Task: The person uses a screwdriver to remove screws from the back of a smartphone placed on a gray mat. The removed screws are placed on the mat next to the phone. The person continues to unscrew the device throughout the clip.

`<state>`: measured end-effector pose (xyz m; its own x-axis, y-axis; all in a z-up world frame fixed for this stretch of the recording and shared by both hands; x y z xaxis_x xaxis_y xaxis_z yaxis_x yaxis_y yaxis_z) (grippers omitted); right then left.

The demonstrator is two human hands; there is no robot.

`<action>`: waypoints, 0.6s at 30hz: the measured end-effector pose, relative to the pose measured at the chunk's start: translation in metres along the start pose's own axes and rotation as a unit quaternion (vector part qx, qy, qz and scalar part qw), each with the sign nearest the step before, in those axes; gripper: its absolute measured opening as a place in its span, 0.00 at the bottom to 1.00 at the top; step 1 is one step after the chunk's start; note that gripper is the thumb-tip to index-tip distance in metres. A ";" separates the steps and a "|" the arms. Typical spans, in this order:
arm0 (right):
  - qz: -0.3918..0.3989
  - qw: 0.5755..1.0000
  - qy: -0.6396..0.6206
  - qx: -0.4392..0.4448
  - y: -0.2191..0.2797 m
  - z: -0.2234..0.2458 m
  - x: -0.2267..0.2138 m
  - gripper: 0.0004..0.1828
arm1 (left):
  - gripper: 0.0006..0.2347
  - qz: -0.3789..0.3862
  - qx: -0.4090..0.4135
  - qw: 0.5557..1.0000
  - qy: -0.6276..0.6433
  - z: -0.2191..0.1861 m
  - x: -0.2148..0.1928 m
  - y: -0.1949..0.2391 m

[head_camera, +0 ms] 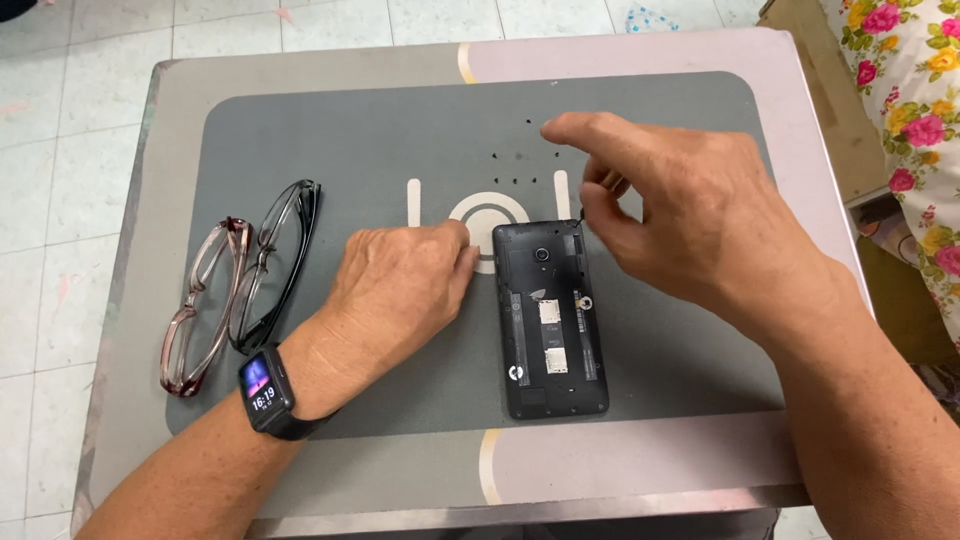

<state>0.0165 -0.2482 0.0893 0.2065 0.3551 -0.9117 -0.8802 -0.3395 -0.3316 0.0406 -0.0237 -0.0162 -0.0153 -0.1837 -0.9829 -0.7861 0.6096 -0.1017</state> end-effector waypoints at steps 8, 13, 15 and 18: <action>0.000 1.000 -0.028 0.009 0.000 0.000 -0.003 0.24 | 0.06 -0.144 0.104 0.984 0.035 -0.014 -0.014 0.001; 0.021 0.997 -0.068 0.003 -0.001 -0.003 -0.001 0.28 | 0.11 -0.162 0.139 0.974 0.070 -0.024 -0.027 0.001; -0.011 1.000 -0.016 -0.009 -0.001 -0.011 0.004 0.23 | 0.13 -0.163 0.177 0.970 0.042 -0.027 -0.026 0.004; 0.008 0.999 -0.050 -0.006 0.000 -0.010 -0.001 0.27 | 0.15 -0.124 0.160 0.978 0.046 -0.026 -0.025 0.003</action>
<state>0.0206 -0.2579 0.0879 0.1487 0.4341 -0.8885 -0.8776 -0.3561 -0.3208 0.0230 -0.0372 0.0120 0.0837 -0.4157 -0.9056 -0.5391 0.7454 -0.3920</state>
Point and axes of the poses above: each hand's wrist, its own y-axis away from the middle knuckle, its own x-axis out of the palm, z = x × y, the point moved 4 cm from there along -y, towards the middle knuckle, and after that the axes turned 8 degrees about x, right-handed, at the moved point
